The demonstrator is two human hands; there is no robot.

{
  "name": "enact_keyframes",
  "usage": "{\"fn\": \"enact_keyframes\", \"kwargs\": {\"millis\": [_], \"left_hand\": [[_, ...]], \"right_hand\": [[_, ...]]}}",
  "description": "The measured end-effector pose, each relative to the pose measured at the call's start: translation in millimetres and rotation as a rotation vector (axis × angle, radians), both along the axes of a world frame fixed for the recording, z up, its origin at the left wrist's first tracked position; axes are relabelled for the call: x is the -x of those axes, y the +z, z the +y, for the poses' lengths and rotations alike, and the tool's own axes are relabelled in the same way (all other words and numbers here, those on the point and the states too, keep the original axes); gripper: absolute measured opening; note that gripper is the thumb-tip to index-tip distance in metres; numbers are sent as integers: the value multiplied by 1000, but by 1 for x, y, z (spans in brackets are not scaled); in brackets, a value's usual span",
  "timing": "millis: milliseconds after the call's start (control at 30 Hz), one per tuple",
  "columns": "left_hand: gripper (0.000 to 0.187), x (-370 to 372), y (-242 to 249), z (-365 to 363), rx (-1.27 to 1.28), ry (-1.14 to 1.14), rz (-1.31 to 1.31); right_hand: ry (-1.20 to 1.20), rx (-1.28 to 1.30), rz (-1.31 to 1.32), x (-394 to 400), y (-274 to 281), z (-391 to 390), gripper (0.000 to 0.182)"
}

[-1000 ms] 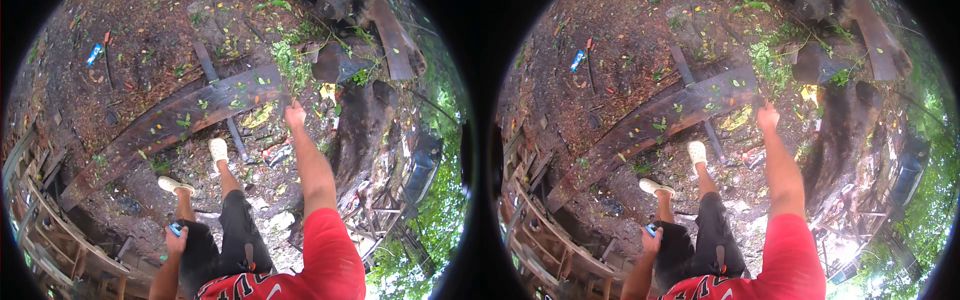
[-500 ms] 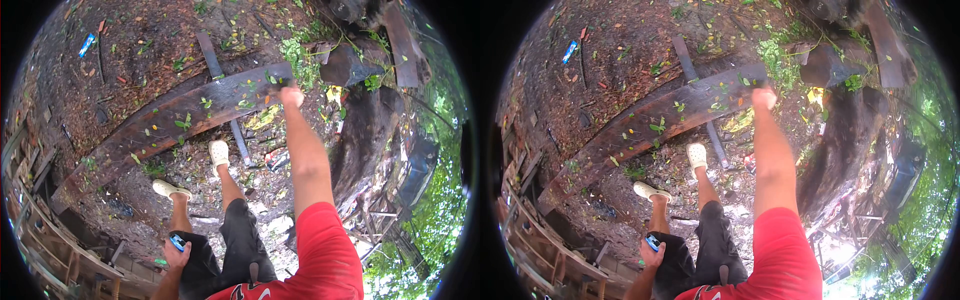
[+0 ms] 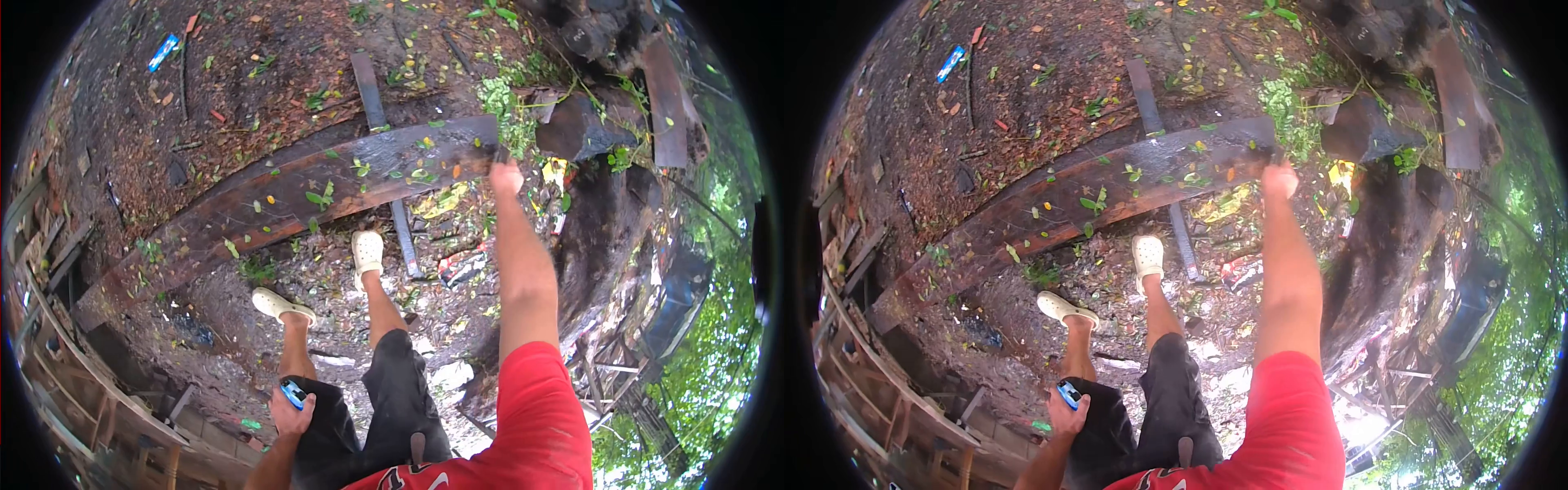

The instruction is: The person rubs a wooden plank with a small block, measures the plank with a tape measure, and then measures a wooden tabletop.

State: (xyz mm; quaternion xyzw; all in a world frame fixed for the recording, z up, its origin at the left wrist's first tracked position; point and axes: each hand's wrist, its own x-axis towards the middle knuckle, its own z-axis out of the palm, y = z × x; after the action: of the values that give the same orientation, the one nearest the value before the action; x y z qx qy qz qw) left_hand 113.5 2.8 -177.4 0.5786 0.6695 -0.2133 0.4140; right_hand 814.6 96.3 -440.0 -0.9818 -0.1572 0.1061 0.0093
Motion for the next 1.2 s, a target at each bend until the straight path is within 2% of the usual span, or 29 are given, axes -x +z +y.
{"fn": "enact_keyframes", "kwargs": {"millis": [100, 133, 167, 200, 233, 267, 300, 400, 433, 500, 533, 567, 600, 633, 667, 733, 767, 833, 867, 900, 967, 1067, 1167, 1200], "left_hand": [[72, 4, -4, -1, -14, -6, 8], [72, 4, -5, -3, -23, -9, 9], [72, 5, -5, -5, -29, -15, 9], [72, 4, -7, -5, -27, -14, 7], [72, 4, -11, -3, -30, -13, 6], [72, 6, -9, -3, -25, -14, 7], [71, 1, -6, -1, -9, -15, 30], [72, -2, 1, 6, 14, -14, 53], [72, 0, -1, 2, 4, 0, 26], [73, 4, -4, -4, 1, 33, -2], [73, 6, -4, -3, 2, 49, 3], [73, 9, -3, -2, 3, 60, 11], [73, 11, -3, -2, -5, 62, 1], [73, 11, -5, -2, -14, 62, -10], [73, 11, -4, -2, -21, 61, -20], [74, 10, -7, 0, -2, 50, -15], [75, 10, -8, 1, 4, 43, -13], [75, 5, -6, 6, 26, 49, -7], [75, 3, -4, 8, 38, 48, -6], [73, 2, -5, 8, 12, 35, -8], [69, 5, -5, 5, -36, 14, -1], [70, 3, 0, 9, 18, 69, -13], [72, 9, 1, 6, 13, 89, 3], [72, 12, 4, 6, 12, 98, 10]], "right_hand": [[230, 167, 108, 37, 8, 66, 38], [321, 326, 209, 65, 0, 104, 37], [237, 77, 248, 110, 33, 144, 34], [404, -137, 262, 141, 27, 167, 32], [532, -320, 423, 171, 31, 191, 31], [573, -288, 449, 196, 47, 210, 34], [543, -423, 368, 207, 48, 214, 35], [338, -433, 177, 185, 70, 177, 36], [258, -260, 190, 165, 79, 153, 36], [267, 64, 114, 118, 73, 90, 39], [245, -124, -130, 98, 50, 48, 38], [208, -4, -77, 65, 15, 5, 39], [169, 118, -26, 63, 22, -1, 39], [284, 157, -68, 74, 14, 1, 36], [398, 198, -109, 96, 0, 4, 34], [593, 101, -47, 137, -70, 12, 20], [482, -222, 10, 205, -13, 64, 13], [586, -197, 241, 310, 17, 113, 16], [635, -45, 371, 350, 46, 142, 34], [631, -271, 523, 387, 21, 148, 31], [537, -552, 500, 430, 34, 170, 29], [465, -620, 555, 379, 84, 168, 21], [698, -248, 414, 262, 8, 98, 15], [549, -424, 156, 222, -25, 71, 18]]}}
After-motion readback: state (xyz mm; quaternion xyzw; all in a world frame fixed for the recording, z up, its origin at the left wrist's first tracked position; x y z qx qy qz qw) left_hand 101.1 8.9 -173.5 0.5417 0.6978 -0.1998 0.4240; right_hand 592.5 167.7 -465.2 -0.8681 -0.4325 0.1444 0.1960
